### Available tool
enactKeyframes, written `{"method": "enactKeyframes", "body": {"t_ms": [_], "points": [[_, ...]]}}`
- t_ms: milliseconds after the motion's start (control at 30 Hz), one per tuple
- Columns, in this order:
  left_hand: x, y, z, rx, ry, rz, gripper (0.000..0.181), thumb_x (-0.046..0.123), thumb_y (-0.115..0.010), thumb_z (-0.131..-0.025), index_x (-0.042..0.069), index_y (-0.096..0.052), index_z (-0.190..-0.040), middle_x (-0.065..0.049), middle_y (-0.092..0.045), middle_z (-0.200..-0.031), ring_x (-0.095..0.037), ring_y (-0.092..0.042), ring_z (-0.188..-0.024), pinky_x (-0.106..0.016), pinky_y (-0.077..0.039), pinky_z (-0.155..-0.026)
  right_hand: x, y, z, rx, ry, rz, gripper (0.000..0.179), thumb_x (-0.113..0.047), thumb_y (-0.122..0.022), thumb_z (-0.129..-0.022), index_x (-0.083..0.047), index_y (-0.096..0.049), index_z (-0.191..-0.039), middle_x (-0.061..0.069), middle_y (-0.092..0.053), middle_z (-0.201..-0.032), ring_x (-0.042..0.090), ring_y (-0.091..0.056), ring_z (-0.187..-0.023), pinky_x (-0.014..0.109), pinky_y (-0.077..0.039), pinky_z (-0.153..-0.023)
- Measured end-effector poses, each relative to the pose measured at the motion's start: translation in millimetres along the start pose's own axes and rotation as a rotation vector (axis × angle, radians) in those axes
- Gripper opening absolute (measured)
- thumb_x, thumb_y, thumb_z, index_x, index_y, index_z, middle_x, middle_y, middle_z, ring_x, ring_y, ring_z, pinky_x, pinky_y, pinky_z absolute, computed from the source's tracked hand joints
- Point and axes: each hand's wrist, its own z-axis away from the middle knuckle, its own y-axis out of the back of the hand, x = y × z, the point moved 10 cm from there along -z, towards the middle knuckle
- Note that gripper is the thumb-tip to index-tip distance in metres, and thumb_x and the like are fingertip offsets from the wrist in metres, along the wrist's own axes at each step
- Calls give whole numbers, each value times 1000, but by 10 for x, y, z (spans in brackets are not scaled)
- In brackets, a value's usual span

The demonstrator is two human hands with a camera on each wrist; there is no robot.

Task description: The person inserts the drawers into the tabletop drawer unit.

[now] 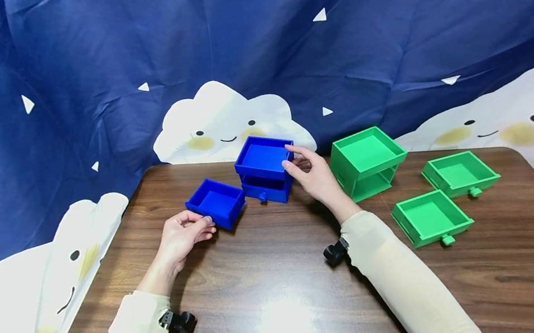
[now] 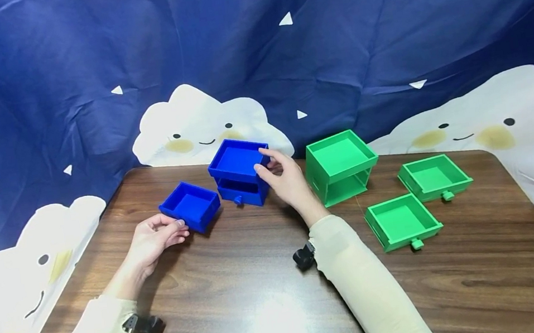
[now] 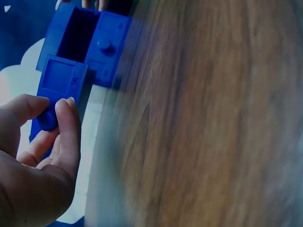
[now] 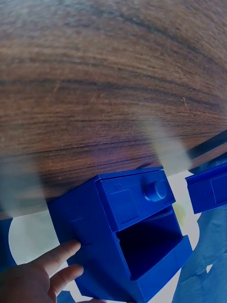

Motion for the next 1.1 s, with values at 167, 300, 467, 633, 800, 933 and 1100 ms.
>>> {"method": "enactKeyframes", "body": {"t_ms": [167, 300, 467, 633, 800, 933, 1100], "points": [[-46, -102, 27, -14, 13, 15, 20, -6, -68, -100, 7, -65, -85, -3, -79, -80, -13, -78, -73, -27, -66, -72, 6, 1, 5, 1, -7, -3, 46, -21, -72, -106, -10, -63, -150, 25, -69, -112, 41, -70, -112, 54, -55, -108], [-55, -197, 50, -30, 15, 27, 21, -6, -69, -99, 8, -66, -84, -2, -79, -79, -13, -78, -73, -28, -66, -74, 10, -1, 5, 0, -5, -4, 47, -20, -72, -106, -9, -63, -150, 26, -69, -112, 42, -70, -112, 55, -55, -108], [-20, -300, 56, -36, 4, 51, 21, -6, -70, -99, 7, -67, -83, -2, -78, -78, -14, -78, -73, -29, -67, -74, -1, 0, 5, -1, -2, -5, 47, -20, -72, -106, -9, -63, -150, 26, -69, -112, 42, -70, -112, 55, -55, -108], [17, -405, 67, -47, -4, 58, 19, -6, -71, -98, 6, -67, -83, -3, -78, -79, -15, -78, -73, -30, -67, -74, -8, 9, 5, 2, -8, -10, 47, -20, -72, -106, -8, -63, -150, 26, -69, -112, 43, -70, -112, 55, -55, -108], [51, -507, 101, -57, -9, 60, 20, -7, -72, -97, 6, -67, -83, -3, -77, -78, -16, -78, -72, -31, -67, -74, -1, 1, 6, 0, -10, -3, 47, -20, -72, -106, -9, -63, -151, 25, -69, -114, 41, -70, -113, 54, -55, -109], [65, -583, 109, -55, -8, 68, 21, -8, -73, -96, 6, -66, -82, -4, -77, -77, -16, -78, -71, -31, -67, -74, 0, -3, 8, -1, -12, -14, 47, -21, -72, -106, -10, -63, -150, 25, -69, -113, 42, -70, -113, 54, -55, -109], [77, -658, 107, -42, -7, 81, 20, -8, -73, -95, 4, -66, -82, -5, -77, -77, -16, -78, -71, -32, -67, -75, 9, -9, 5, 3, -8, -13, 46, -20, -72, -106, -11, -63, -150, 25, -69, -112, 41, -70, -113, 53, -55, -108]]}}
